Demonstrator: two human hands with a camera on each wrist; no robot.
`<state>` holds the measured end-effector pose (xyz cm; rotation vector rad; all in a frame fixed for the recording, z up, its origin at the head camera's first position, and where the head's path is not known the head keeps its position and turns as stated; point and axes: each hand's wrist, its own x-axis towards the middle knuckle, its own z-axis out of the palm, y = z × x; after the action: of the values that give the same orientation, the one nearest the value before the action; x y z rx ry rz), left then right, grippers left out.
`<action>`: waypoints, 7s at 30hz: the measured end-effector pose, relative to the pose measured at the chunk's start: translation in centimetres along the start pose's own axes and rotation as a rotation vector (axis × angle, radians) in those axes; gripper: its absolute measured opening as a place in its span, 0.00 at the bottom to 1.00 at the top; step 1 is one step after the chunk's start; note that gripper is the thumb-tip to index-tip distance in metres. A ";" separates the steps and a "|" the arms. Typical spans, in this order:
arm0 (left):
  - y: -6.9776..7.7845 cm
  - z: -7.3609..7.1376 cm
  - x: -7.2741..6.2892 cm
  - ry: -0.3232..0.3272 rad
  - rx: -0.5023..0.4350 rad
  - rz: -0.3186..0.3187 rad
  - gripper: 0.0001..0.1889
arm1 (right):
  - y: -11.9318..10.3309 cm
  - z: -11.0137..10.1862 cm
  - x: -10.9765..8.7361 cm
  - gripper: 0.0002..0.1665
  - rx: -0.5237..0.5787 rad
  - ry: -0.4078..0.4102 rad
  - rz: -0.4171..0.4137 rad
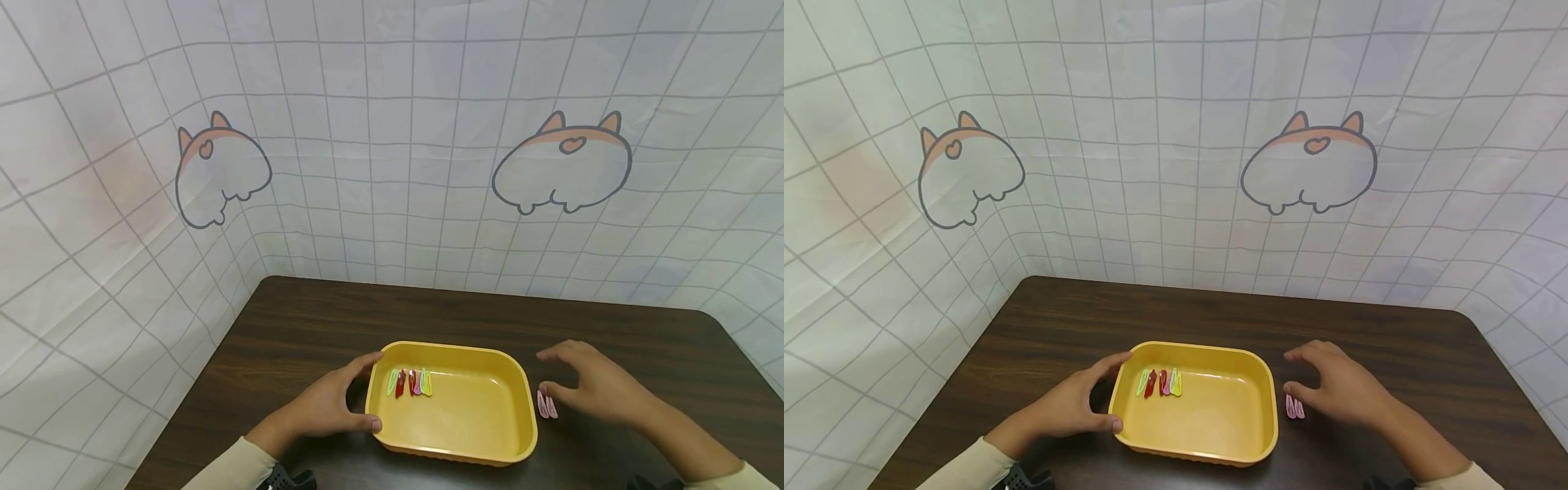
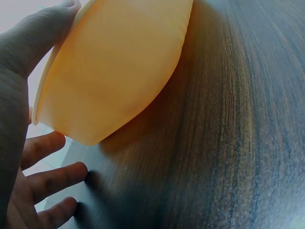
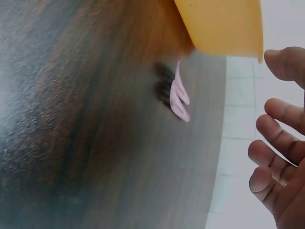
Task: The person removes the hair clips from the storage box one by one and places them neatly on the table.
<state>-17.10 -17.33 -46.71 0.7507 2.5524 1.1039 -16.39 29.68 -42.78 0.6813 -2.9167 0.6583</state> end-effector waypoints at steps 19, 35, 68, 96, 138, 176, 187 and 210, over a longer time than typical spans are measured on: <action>-0.1 -0.1 0.1 0.003 0.004 0.005 0.53 | -3.2 -0.1 1.9 0.31 0.039 -0.028 -0.052; 0.2 -0.1 0.0 -0.004 0.000 0.006 0.54 | -4.9 1.1 3.3 0.28 0.018 -0.062 -0.094; -0.1 0.1 0.1 0.003 0.007 0.003 0.55 | -7.6 3.3 5.5 0.25 0.071 -0.117 -0.201; -0.3 0.1 0.2 0.004 0.023 0.006 0.55 | -9.5 6.1 6.9 0.30 0.025 -0.188 -0.192; 0.0 0.0 -0.1 -0.006 0.009 0.001 0.55 | -11.2 9.3 8.6 0.27 0.027 -0.234 -0.100; 0.1 0.0 0.0 0.003 0.011 -0.001 0.56 | -10.6 10.3 8.8 0.24 0.065 -0.236 -0.060; 0.1 0.1 0.0 0.003 0.011 -0.008 0.56 | -10.4 10.3 8.8 0.25 0.055 -0.253 -0.062; 0.0 0.0 0.1 0.007 0.004 0.007 0.55 | -10.9 9.2 8.8 0.24 0.039 -0.209 -0.077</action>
<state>-17.18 -17.29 -46.77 0.7587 2.5603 1.1052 -19.25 13.34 -45.39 0.9138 -3.0526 0.6752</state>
